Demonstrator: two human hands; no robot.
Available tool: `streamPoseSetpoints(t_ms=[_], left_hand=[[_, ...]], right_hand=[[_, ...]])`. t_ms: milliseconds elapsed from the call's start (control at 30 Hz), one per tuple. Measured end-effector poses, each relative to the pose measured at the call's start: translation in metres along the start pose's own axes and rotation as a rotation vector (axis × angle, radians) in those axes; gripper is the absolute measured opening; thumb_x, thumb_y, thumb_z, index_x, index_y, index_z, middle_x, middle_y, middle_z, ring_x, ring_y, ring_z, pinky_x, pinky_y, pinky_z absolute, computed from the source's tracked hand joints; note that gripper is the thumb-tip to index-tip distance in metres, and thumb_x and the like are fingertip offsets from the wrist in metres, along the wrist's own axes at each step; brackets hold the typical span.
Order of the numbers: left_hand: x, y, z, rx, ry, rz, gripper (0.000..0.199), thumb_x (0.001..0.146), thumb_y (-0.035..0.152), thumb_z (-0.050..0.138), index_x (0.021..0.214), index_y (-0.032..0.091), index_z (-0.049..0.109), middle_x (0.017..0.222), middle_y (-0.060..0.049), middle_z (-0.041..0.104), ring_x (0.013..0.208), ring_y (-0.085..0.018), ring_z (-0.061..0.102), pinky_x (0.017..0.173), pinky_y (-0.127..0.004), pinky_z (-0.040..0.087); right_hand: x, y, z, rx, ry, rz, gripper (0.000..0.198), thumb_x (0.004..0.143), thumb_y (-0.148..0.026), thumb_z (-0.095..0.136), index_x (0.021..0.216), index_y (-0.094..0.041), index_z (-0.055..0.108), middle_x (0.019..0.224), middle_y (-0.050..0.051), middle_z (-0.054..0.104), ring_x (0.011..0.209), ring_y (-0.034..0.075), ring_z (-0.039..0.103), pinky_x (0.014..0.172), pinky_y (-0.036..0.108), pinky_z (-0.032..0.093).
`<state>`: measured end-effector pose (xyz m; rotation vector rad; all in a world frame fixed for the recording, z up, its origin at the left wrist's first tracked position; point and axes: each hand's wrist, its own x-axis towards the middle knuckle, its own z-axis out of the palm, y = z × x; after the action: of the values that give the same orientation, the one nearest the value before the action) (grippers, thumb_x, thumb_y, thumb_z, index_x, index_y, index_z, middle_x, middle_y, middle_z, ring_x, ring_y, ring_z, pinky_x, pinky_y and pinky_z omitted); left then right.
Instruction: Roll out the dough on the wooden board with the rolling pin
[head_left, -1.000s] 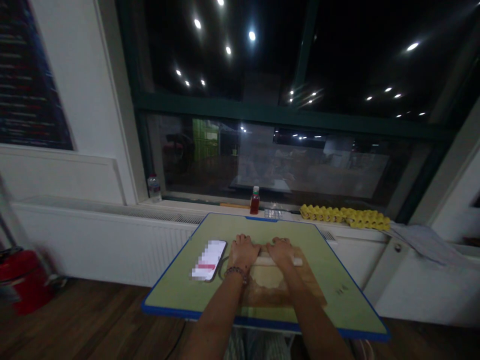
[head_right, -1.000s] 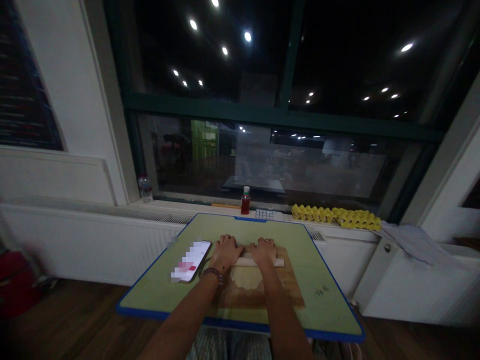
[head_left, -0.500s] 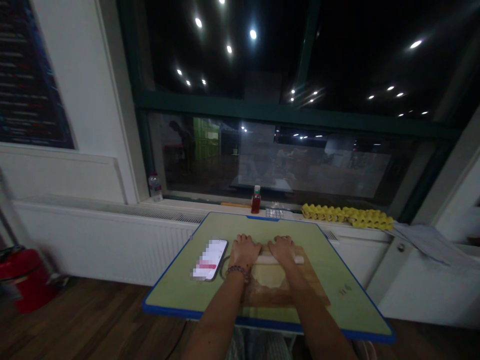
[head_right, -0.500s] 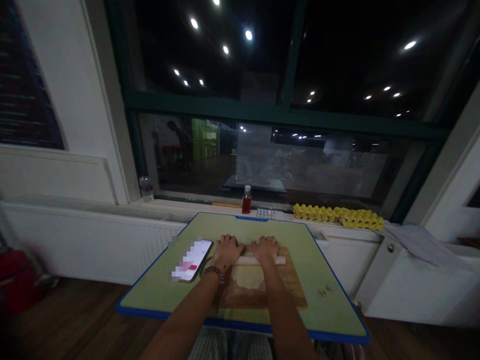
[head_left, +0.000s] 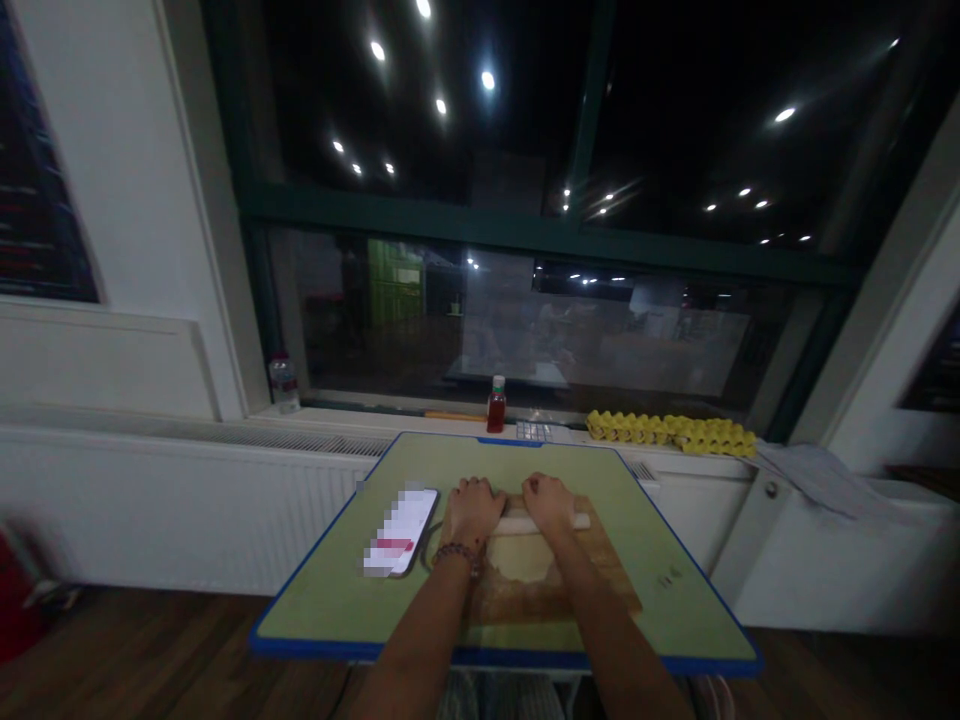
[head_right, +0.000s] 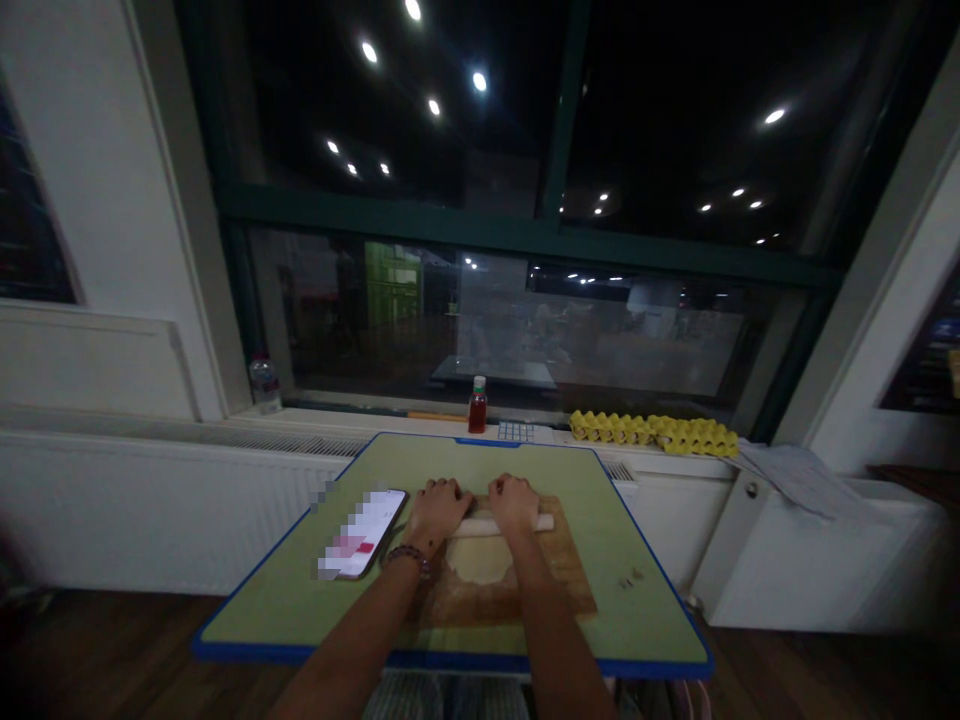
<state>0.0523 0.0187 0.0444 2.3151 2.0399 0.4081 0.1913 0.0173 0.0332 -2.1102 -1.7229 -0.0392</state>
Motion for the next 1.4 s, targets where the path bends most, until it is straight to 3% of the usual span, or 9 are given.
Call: streamPoseSetpoints(t_ms=[467, 1400], left_hand=[[0.0074, -0.003, 0.0066, -0.046, 0.063, 0.035, 0.036, 0.089, 0.033, 0.04, 0.095, 0.017, 0.071, 0.106, -0.012, 0.072, 0.107, -0.027, 0.06, 0.09, -0.036, 0.043], [0.0063, -0.0026, 0.0039, -0.054, 0.049, 0.01, 0.034, 0.09, 0.033, 0.043, 0.096, 0.016, 0.072, 0.102, -0.012, 0.073, 0.105, -0.026, 0.063, 0.089, -0.033, 0.044]], right_hand=[[0.0063, 0.0, 0.0038, 0.002, -0.024, 0.022, 0.036, 0.094, -0.034, 0.039, 0.099, -0.019, 0.073, 0.1, 0.011, 0.074, 0.093, 0.021, 0.068, 0.075, 0.026, 0.045], [0.0083, -0.0002, 0.0056, -0.113, -0.005, -0.006, 0.038, 0.092, -0.033, 0.04, 0.098, -0.018, 0.075, 0.1, 0.013, 0.074, 0.097, 0.025, 0.066, 0.082, 0.033, 0.043]])
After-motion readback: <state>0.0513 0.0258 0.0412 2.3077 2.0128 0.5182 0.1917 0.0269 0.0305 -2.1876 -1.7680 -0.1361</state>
